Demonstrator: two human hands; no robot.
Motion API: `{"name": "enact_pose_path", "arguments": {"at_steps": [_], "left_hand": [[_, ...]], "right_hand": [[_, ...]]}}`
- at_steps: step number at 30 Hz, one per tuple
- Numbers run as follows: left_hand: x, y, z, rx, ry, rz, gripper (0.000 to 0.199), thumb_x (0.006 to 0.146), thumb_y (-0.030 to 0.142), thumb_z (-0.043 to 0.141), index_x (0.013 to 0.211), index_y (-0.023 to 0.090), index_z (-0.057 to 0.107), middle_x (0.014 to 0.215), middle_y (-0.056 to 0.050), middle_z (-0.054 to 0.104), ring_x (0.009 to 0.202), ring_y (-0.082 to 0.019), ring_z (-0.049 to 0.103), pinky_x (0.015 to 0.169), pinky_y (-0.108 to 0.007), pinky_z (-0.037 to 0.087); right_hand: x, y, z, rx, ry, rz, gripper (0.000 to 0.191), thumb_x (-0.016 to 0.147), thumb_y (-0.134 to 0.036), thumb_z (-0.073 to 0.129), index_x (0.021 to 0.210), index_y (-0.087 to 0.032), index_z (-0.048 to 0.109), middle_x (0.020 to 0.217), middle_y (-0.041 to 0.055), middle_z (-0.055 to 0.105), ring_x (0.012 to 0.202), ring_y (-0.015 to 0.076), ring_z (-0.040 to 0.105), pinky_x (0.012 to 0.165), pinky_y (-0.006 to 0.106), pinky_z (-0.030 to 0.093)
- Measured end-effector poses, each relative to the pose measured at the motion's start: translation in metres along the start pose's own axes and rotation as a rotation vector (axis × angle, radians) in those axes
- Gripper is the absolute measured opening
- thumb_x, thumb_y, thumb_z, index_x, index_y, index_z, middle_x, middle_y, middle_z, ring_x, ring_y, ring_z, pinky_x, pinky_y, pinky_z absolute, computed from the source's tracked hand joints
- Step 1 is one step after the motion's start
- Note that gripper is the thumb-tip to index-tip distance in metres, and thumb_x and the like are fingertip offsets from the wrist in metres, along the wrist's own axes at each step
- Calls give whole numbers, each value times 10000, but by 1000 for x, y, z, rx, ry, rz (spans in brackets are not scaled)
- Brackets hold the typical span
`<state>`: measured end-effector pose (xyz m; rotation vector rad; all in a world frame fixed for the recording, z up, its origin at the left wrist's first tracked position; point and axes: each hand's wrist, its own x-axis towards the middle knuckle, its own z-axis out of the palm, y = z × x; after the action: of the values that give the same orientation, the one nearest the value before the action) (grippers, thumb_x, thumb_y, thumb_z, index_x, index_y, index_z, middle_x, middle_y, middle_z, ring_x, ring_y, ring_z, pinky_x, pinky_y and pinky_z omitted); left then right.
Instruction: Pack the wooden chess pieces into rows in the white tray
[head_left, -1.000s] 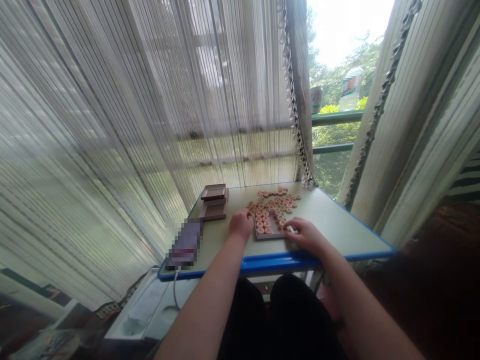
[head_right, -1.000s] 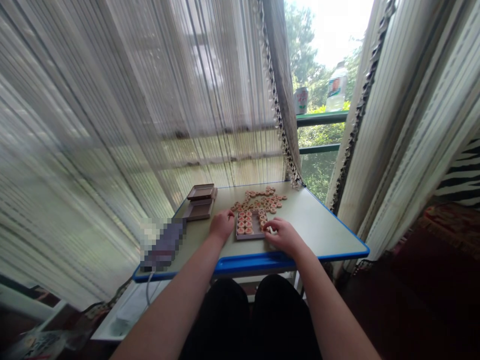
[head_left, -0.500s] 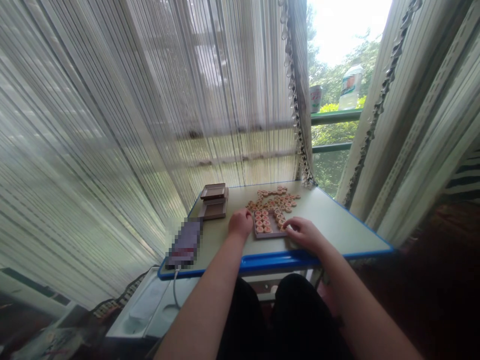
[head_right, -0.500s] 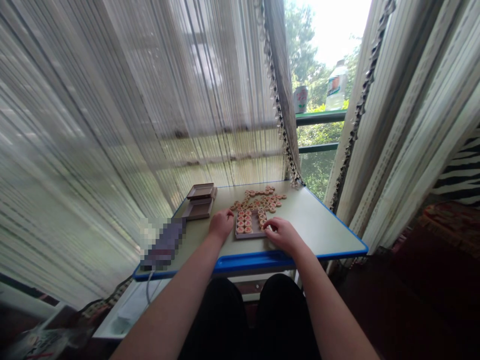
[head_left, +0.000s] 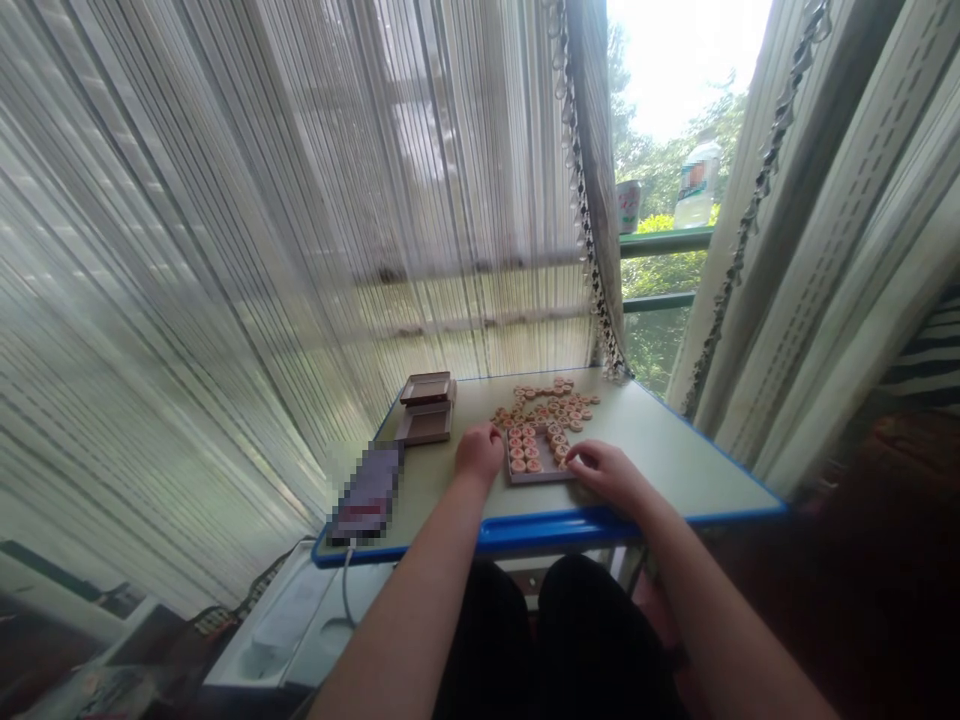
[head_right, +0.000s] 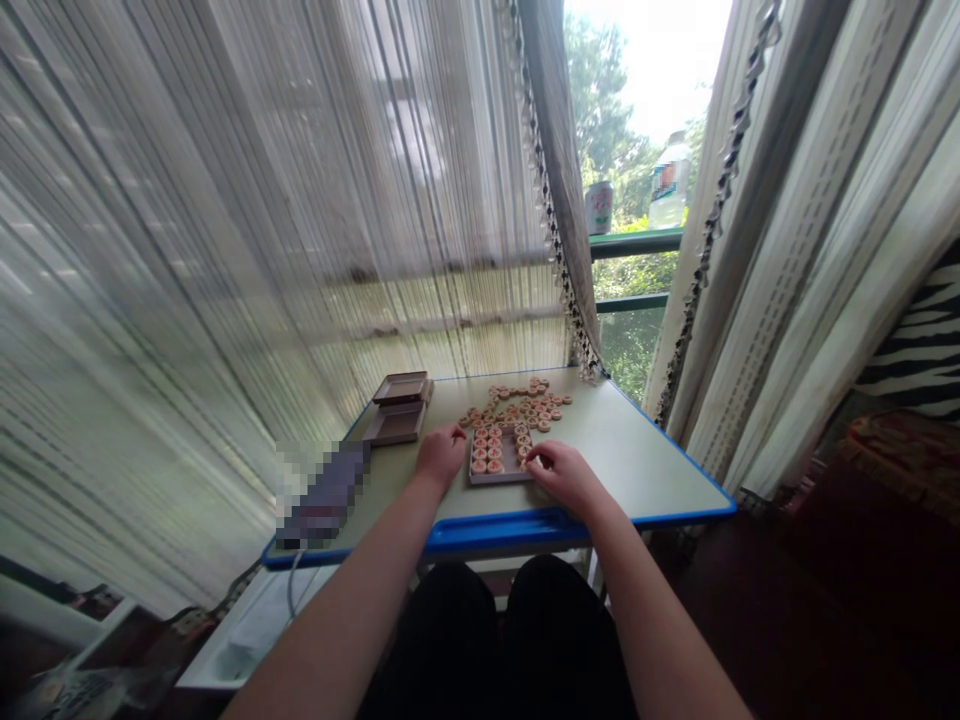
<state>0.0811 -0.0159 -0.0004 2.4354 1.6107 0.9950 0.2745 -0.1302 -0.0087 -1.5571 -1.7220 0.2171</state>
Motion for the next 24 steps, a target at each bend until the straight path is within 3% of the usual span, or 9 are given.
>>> {"name": "enact_pose_path", "arguments": {"at_steps": [10,14,19,24], "left_hand": [[21,-4,3,18,66,-105,216,754,119,462,801,171,667,861,-72,683,885,-191,596,782,-263,438],[49,1,8,-28,-25,-45,211,754,131,480,851,173,663,918,-69,680,920,-186,593,816,-268,437],[99,13,20,-23,-106,86,266,809,191,451,980,155,651,1011,-89,668,971,-186,586,865,-276,421],[144,13,35,117,-383,61,301,794,346,501,936,154,685,978,-117,679,932,-219,611,809,-297,444]], "right_hand": [[0,3,3,34,18,31,242,793,-343,469,876,-181,628,572,-40,417,555,118,432,565,237,355],[3,4,3,-27,51,-10,265,819,-356,445,929,-186,616,640,-14,498,595,127,477,595,245,384],[23,3,-12,-186,20,-35,296,843,-401,429,966,-211,620,783,32,604,656,141,533,639,268,409],[70,1,-24,-352,-46,-25,289,858,-400,418,952,-227,629,843,50,649,679,148,573,589,249,390]]}}
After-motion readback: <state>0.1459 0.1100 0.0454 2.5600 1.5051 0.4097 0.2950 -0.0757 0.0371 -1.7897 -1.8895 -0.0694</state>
